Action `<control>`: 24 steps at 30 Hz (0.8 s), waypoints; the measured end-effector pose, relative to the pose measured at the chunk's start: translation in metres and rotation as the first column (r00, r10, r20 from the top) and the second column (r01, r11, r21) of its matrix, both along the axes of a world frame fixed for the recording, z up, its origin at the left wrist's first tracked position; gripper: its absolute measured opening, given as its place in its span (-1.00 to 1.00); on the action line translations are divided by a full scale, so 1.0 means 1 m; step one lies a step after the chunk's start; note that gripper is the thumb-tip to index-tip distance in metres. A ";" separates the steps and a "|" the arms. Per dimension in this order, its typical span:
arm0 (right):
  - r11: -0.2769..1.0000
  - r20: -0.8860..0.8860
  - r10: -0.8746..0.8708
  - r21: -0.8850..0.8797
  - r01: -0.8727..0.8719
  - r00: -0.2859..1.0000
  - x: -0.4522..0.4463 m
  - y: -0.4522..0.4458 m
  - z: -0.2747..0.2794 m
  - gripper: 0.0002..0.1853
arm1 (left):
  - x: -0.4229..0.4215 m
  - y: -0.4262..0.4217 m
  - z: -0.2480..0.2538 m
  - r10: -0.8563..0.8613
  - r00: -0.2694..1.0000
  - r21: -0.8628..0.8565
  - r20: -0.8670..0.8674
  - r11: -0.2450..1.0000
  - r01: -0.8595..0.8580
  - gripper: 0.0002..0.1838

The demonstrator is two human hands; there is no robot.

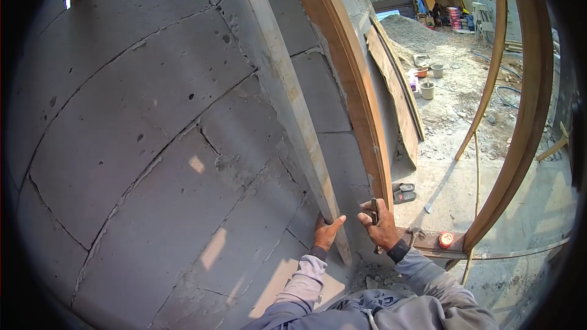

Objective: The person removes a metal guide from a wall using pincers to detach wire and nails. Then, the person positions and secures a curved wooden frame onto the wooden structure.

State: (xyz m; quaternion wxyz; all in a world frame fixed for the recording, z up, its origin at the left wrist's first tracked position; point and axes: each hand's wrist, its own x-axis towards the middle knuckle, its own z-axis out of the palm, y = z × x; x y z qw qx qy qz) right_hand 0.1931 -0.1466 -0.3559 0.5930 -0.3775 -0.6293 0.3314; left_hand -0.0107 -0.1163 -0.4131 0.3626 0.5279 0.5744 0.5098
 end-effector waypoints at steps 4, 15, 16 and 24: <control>0.997 0.022 -0.071 0.031 0.071 0.997 -0.018 -0.019 0.006 -0.47 | -0.018 -0.014 -0.053 -0.106 0.991 -0.233 -0.077 0.969 0.085 -0.27; 0.963 0.219 -0.247 -0.050 0.264 0.944 -0.053 -0.044 0.028 -0.17 | 0.000 -0.029 -0.114 -0.460 0.875 -0.136 0.152 0.867 0.480 -0.55; 0.960 0.222 -0.263 -0.035 0.277 0.939 -0.054 -0.042 0.033 -0.18 | 0.000 -0.030 -0.109 -0.501 0.847 -0.147 0.177 0.838 0.526 -0.56; 0.954 0.282 -0.300 0.105 0.282 0.911 -0.041 -0.028 0.090 -0.34 | 0.018 -0.037 -0.040 -0.650 0.755 -0.057 -0.085 0.760 0.647 -0.68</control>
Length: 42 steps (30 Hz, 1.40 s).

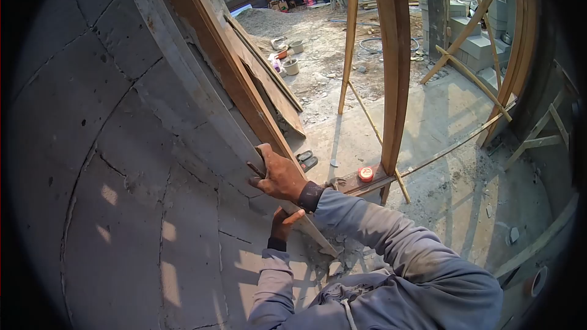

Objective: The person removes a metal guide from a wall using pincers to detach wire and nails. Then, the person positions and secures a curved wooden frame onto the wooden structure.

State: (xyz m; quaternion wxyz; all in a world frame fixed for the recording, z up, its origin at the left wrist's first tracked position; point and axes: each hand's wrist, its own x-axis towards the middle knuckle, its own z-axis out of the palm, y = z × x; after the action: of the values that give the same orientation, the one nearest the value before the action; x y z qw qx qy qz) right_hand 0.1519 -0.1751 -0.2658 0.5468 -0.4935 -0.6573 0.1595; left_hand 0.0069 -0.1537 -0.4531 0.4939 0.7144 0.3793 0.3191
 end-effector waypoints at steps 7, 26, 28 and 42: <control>0.985 0.090 -0.125 0.131 0.113 0.988 0.052 -0.045 0.032 -0.41 | 0.076 -0.021 0.048 -0.475 0.876 -0.185 0.079 0.857 0.481 -0.63; 0.934 0.349 -0.192 -0.222 0.280 0.917 0.187 -0.286 -0.079 -0.58 | 0.089 -0.032 0.054 0.113 0.990 -0.182 0.080 0.979 -0.097 -0.72; 0.900 0.366 -0.180 -0.314 0.303 0.913 0.204 -0.311 -0.094 -0.59 | 0.096 -0.043 0.038 0.034 0.998 -0.117 -0.050 0.992 -0.040 -0.73; 0.598 0.525 -0.366 -0.500 0.627 0.768 0.286 -0.445 -0.264 -0.55 | 0.112 -0.040 0.082 0.211 0.967 0.072 0.146 0.972 -0.223 -0.68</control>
State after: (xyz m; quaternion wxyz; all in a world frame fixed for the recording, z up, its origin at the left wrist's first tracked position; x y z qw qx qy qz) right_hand 0.4377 -0.6204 -0.5298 0.2283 -0.8376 -0.4816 0.1195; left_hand 0.1192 -0.1933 -0.3707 0.4488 0.6661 0.4060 0.4359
